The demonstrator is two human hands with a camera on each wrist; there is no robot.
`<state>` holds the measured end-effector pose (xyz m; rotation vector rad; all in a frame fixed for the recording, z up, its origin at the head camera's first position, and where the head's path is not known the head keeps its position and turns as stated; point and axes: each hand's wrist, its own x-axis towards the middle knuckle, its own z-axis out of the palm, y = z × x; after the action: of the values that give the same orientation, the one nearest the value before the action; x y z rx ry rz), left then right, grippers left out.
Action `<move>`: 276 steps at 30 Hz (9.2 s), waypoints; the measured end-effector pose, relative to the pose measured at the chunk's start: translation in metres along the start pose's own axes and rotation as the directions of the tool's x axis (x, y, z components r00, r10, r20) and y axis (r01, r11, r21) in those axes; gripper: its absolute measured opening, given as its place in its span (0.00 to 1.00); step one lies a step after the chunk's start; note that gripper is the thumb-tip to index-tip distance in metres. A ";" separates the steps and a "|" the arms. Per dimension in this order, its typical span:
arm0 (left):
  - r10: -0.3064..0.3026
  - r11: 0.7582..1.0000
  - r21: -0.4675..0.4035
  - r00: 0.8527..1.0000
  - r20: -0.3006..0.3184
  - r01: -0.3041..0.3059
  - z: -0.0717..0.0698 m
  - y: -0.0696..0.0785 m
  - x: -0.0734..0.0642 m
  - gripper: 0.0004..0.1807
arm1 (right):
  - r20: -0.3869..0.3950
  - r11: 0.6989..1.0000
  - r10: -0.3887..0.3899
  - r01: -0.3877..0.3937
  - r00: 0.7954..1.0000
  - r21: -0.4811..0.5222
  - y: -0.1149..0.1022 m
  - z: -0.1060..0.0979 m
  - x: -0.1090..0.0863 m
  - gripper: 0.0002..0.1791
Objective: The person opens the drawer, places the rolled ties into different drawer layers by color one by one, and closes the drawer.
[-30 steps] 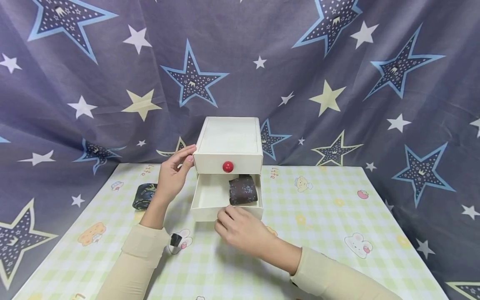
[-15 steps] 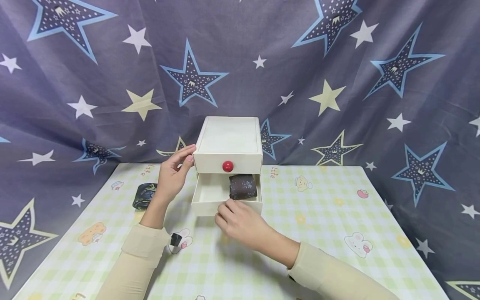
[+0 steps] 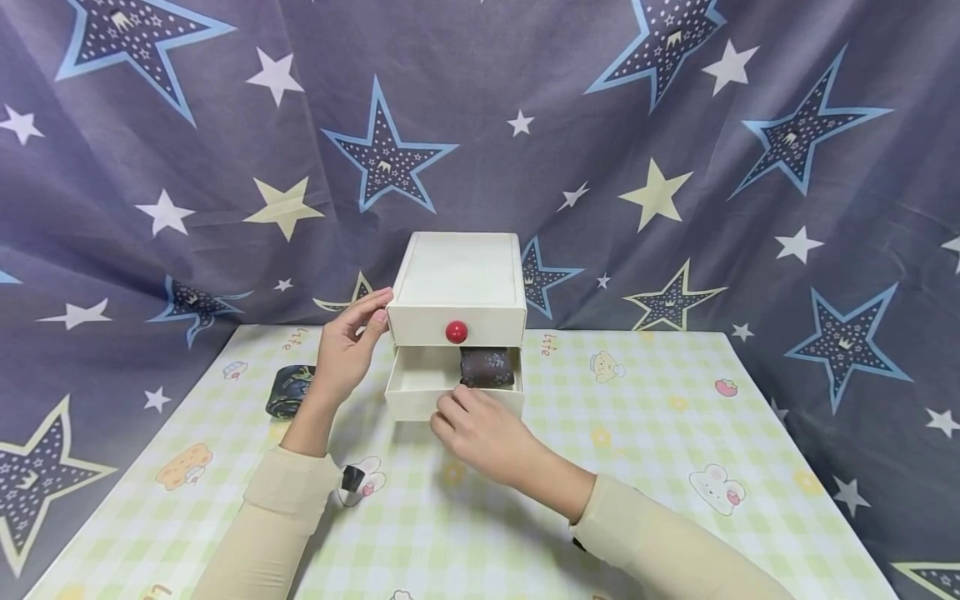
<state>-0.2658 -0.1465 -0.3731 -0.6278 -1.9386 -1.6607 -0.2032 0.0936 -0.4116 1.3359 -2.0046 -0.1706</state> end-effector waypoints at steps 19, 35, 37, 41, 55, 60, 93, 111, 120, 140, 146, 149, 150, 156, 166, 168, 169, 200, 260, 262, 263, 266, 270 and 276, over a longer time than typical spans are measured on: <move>-0.024 1.000 -0.014 1.000 -0.012 0.024 -0.001 -0.022 0.001 0.16 | 0.017 1.000 0.026 -0.026 1.000 0.010 0.010 0.007 0.005 0.10; -0.006 1.000 -0.020 1.000 -0.003 0.006 -0.003 -0.034 0.002 0.16 | 0.032 0.999 0.046 -0.046 0.998 0.011 0.020 0.012 0.009 0.10; -0.007 1.000 -0.024 1.000 -0.005 0.007 -0.003 -0.034 0.002 0.16 | 0.035 0.999 0.051 -0.052 0.998 0.012 0.021 0.013 0.009 0.10; -0.004 1.000 -0.030 1.000 -0.010 0.003 -0.003 -0.035 0.002 0.16 | 0.041 0.998 0.064 -0.065 0.997 0.014 0.023 0.017 0.009 0.09; -0.009 0.999 -0.032 1.000 -0.012 0.009 -0.002 -0.032 0.001 0.16 | 0.039 0.995 0.093 -0.094 0.995 0.018 0.031 0.027 0.011 0.03; -0.013 0.999 -0.030 1.000 -0.012 0.013 -0.002 -0.033 0.002 0.16 | 0.015 0.995 0.098 -0.098 0.995 0.033 0.035 0.031 0.011 0.06; -0.009 1.000 -0.022 1.000 -0.015 0.008 -0.002 -0.033 0.003 0.16 | 0.030 0.993 0.115 -0.116 0.993 0.033 0.046 0.045 0.009 0.12; -0.002 1.000 -0.008 1.000 -0.005 0.002 0.000 -0.003 0.000 0.16 | -0.020 0.993 0.117 -0.117 0.993 0.018 0.045 0.051 0.008 0.11; -0.007 1.000 -0.003 1.000 0.001 0.007 -0.001 0.000 0.000 0.16 | 0.001 0.992 0.128 -0.128 0.992 0.020 0.044 0.049 0.009 0.10; -0.028 1.000 0.000 0.999 -0.019 0.028 0.001 -0.016 0.001 0.16 | -0.105 0.972 0.180 -0.161 0.978 0.170 0.053 0.009 0.009 0.12; -0.045 0.999 0.000 0.999 -0.027 0.045 0.000 -0.029 0.002 0.17 | -0.153 0.941 0.270 -0.227 0.951 0.251 0.059 -0.003 0.008 0.15; -0.035 0.999 -0.003 0.999 -0.022 0.035 -0.001 -0.031 0.002 0.17 | -0.193 0.924 0.309 -0.246 0.931 0.292 0.063 -0.009 0.007 0.15; -0.031 1.000 -0.003 0.999 -0.020 0.031 -0.001 -0.031 0.002 0.17 | -0.210 0.919 0.321 -0.251 0.923 0.304 0.065 -0.010 0.007 0.15; -0.037 0.999 -0.009 0.999 -0.012 0.037 -0.002 -0.031 0.001 0.17 | -0.290 0.893 0.394 -0.287 0.872 0.347 0.076 -0.019 0.005 0.15; -0.043 0.999 -0.014 0.999 -0.006 0.043 -0.003 -0.030 0.002 0.17 | -0.345 0.777 0.609 -0.450 0.714 0.441 0.098 -0.025 -0.004 0.16; -0.043 0.999 -0.013 0.999 -0.009 0.043 -0.003 -0.029 0.002 0.17 | -0.335 0.739 0.654 -0.479 0.678 0.473 0.103 -0.024 -0.006 0.16; -0.041 0.999 -0.012 0.999 -0.011 0.041 -0.003 -0.029 0.002 0.17 | -0.326 0.716 0.677 -0.490 0.660 0.497 0.105 -0.023 -0.007 0.16; -0.061 0.998 -0.004 0.998 0.003 0.061 0.001 -0.002 -0.003 0.18 | 0.012 0.216 0.827 -0.337 0.563 0.916 0.110 0.007 -0.035 0.25; 0.039 0.099 0.361 0.366 0.930 -0.927 0.030 -0.050 -0.056 0.24 | -0.105 0.357 0.816 -0.353 0.568 0.865 0.109 0.016 -0.036 0.26; 0.021 0.093 0.349 0.352 0.936 -0.932 0.035 -0.051 -0.054 0.24 | -0.104 0.355 0.817 -0.353 0.567 0.866 0.109 0.015 -0.036 0.26; 0.012 0.089 0.345 0.347 0.938 -0.934 0.038 -0.051 -0.054 0.24 | -0.103 0.353 0.818 -0.353 0.566 0.866 0.109 0.015 -0.036 0.26; -0.015 0.084 0.341 0.341 0.940 -0.936 0.044 -0.053 -0.052 0.24 | -0.098 0.351 0.819 -0.358 0.565 0.865 0.109 0.015 -0.036 0.26; -0.018 0.063 0.352 0.352 0.936 -0.934 0.050 -0.057 -0.051 0.23 | -0.097 0.359 0.815 -0.366 0.571 0.859 0.109 0.016 -0.036 0.26; 0.035 0.040 0.387 0.389 0.921 -0.921 0.057 -0.062 -0.051 0.19 | -0.100 0.366 0.815 -0.373 0.571 0.853 0.109 0.015 -0.036 0.27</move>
<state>-0.2710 -0.0998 -0.4593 -1.3994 -2.1505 0.6129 -0.2875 0.1698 -0.3888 0.7334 -1.9612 1.4464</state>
